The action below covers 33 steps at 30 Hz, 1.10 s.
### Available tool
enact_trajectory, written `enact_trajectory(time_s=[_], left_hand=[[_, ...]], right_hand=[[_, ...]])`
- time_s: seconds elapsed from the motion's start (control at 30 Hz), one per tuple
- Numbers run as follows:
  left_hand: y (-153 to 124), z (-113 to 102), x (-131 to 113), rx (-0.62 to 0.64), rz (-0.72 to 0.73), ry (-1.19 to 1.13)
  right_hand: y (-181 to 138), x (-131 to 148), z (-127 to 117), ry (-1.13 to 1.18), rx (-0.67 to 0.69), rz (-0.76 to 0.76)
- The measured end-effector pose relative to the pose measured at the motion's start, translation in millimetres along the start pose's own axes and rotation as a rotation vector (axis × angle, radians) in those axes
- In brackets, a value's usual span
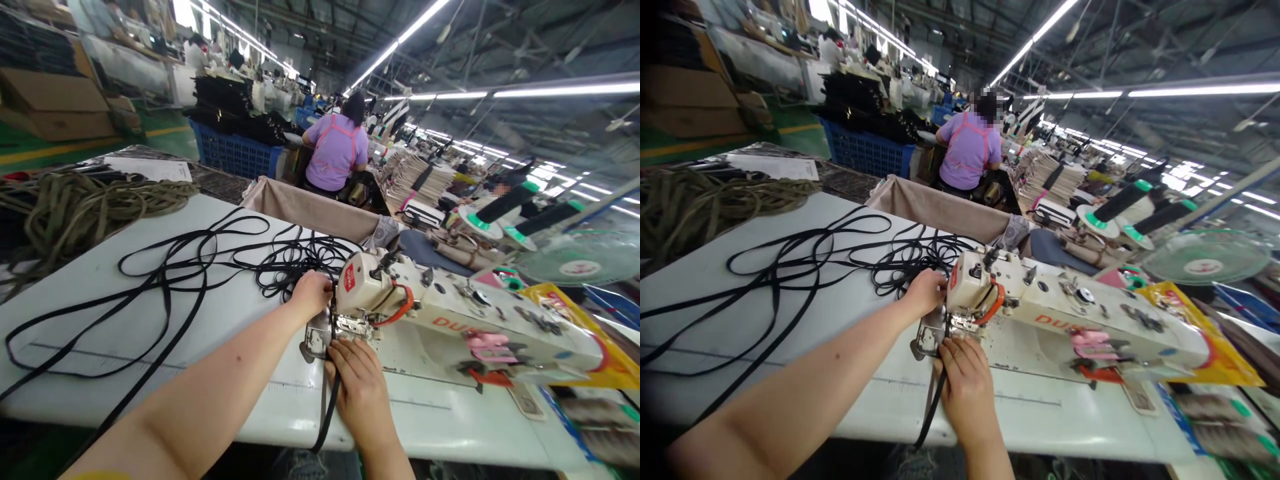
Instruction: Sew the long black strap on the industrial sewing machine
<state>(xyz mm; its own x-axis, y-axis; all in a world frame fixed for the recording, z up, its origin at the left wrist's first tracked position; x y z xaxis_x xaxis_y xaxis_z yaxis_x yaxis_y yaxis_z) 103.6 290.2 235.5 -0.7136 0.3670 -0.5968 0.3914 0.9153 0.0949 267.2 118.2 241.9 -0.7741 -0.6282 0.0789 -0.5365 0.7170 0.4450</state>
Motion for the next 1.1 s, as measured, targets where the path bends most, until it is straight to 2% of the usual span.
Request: enact_trajectory(time_s=[0.23, 0.5, 1.1], left_hand=[[2, -7, 7, -0.093, -0.004, -0.050], [6, -19, 16, -0.265, -0.046, -0.176], [0, -66, 43, -0.575, -0.244, -0.422]], right_hand=[[4, 3, -4, 0.023, 0.018, 0.022], [3, 2, -1, 0.031, 0.010, 0.023], [4, 1, -2, 0.024, 0.004, 0.010]])
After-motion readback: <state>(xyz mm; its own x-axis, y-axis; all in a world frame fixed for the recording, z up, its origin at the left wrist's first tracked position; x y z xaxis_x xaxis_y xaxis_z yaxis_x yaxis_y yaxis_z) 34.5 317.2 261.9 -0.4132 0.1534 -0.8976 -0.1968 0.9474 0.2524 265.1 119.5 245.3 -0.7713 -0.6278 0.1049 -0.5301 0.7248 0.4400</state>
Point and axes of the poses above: each hand's wrist, its own y-axis towards the middle knuckle, its own z-axis out of the palm, x = y × z, the point moved 1 cm from there along y, towards the middle knuckle, and after that the axes turned 6 degrees about x, right-handed, at the moved point
